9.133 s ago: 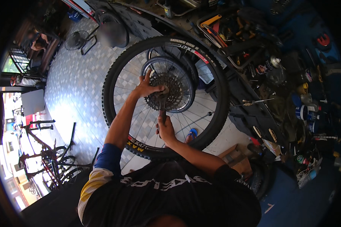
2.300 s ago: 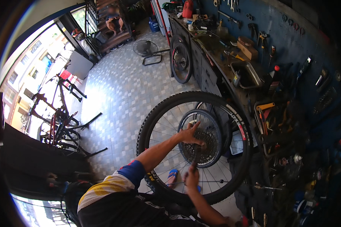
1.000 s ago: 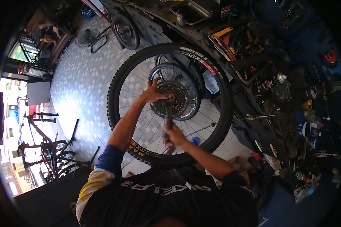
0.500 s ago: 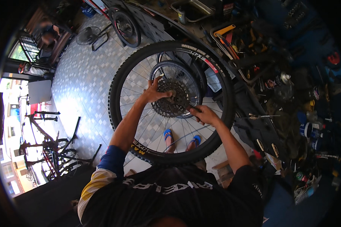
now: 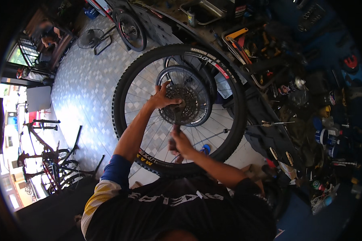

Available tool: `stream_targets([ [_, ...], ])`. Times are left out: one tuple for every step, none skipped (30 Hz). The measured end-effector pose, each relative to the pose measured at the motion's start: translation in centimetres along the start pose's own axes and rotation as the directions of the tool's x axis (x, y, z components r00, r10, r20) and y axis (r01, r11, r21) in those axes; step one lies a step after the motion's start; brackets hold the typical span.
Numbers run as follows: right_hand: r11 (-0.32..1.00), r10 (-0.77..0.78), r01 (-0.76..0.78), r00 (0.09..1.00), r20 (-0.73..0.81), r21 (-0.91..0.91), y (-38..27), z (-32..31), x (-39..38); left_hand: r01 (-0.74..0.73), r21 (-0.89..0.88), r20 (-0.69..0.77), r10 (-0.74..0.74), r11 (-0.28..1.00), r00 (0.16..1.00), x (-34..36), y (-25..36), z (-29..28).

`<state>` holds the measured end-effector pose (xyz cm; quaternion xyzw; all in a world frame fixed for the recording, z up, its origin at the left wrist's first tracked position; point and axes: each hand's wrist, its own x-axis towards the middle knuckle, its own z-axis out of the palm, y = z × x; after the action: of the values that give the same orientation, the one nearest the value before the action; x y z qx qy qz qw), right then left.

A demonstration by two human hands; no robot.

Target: The person works on a bicycle wheel, using a tool to adjust the cassette and spokes. They then use a floor pump to inflate the tire and check the pressure with a gauge.

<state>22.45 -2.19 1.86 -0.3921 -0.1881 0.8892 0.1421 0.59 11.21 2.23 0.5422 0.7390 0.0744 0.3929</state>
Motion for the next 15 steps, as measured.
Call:
stream_targets([
  [0.987,0.052,-0.056,0.998,-0.03,-0.151,-1.4,-2.5,-0.7,-0.007,-0.011,0.002,0.007,1.0,1.0,0.1,0.0,-0.2],
  [0.943,-0.001,-0.019,0.998,-0.06,-0.331,-2.3,-6.0,-0.4,-0.006,0.002,0.008,0.006,1.0,1.0,0.4,0.3,-0.6],
  [0.917,0.055,-0.031,0.997,0.048,-0.397,-4.3,-10.0,0.2,-0.006,0.012,0.012,0.006,1.0,1.0,0.6,0.7,-0.8],
  [0.785,0.211,-0.173,0.977,-0.005,-0.594,-9.8,-9.0,-1.6,0.036,0.017,0.017,-0.036,0.999,0.999,0.3,-0.6,-0.3],
  [0.715,0.232,-0.191,0.972,-0.03,-0.673,-12.9,-10.2,-1.9,0.024,0.005,0.028,-0.025,1.0,0.999,0.3,-0.5,-0.1],
  [0.717,0.187,-0.14,0.982,-0.005,-0.683,-14.5,-12.5,-1.1,0.001,-0.002,0.034,-0.001,1.0,0.999,0.6,0.0,-0.4],
  [0.59,0.105,-0.098,0.993,-0.044,-0.801,-16.3,-13.1,-0.4,-0.003,-0.007,0.035,0.003,1.0,0.999,0.7,-0.1,-0.6],
  [0.574,0.104,-0.083,0.994,-0.029,-0.815,-17.6,-13.4,0.0,-0.001,-0.005,0.035,0.001,1.0,0.999,0.6,0.1,-0.6],
  [0.565,0.155,-0.111,0.987,-0.026,-0.818,-18.1,-13.1,-0.1,0.007,-0.001,0.033,-0.007,1.0,0.999,0.4,0.2,-0.7],
  [0.554,0.207,-0.138,0.978,-0.025,-0.821,-18.4,-12.7,-0.2,0.014,0.001,0.031,-0.014,1.0,0.999,0.1,0.3,-0.8],
  [0.654,0.198,-0.129,0.98,0.003,-0.745,-16.9,-12.7,-0.5,0.007,0.009,0.027,-0.007,1.0,1.0,-0.1,0.7,-0.9],
  [0.739,0.194,-0.123,0.98,0.034,-0.662,-15.0,-12.3,-0.9,0.01,0.011,0.019,-0.01,1.0,1.0,-0.2,0.7,-0.9],
  [0.71,0.031,-0.019,0.999,0.005,-0.704,-14.0,-12.1,-1.2,0.011,0.014,0.012,-0.012,1.0,1.0,-0.3,0.7,-0.9],
  [0.746,0.011,-0.012,1.0,-0.005,-0.666,-12.9,-12.1,-1.3,0.005,0.02,0.002,-0.005,1.0,1.0,-0.3,0.5,-0.8],
  [0.78,-0.009,-0.003,1.0,-0.016,-0.626,-12.0,-12.0,-1.2,-0.003,0.027,-0.006,0.003,1.0,1.0,-0.2,0.3,-0.8],
])
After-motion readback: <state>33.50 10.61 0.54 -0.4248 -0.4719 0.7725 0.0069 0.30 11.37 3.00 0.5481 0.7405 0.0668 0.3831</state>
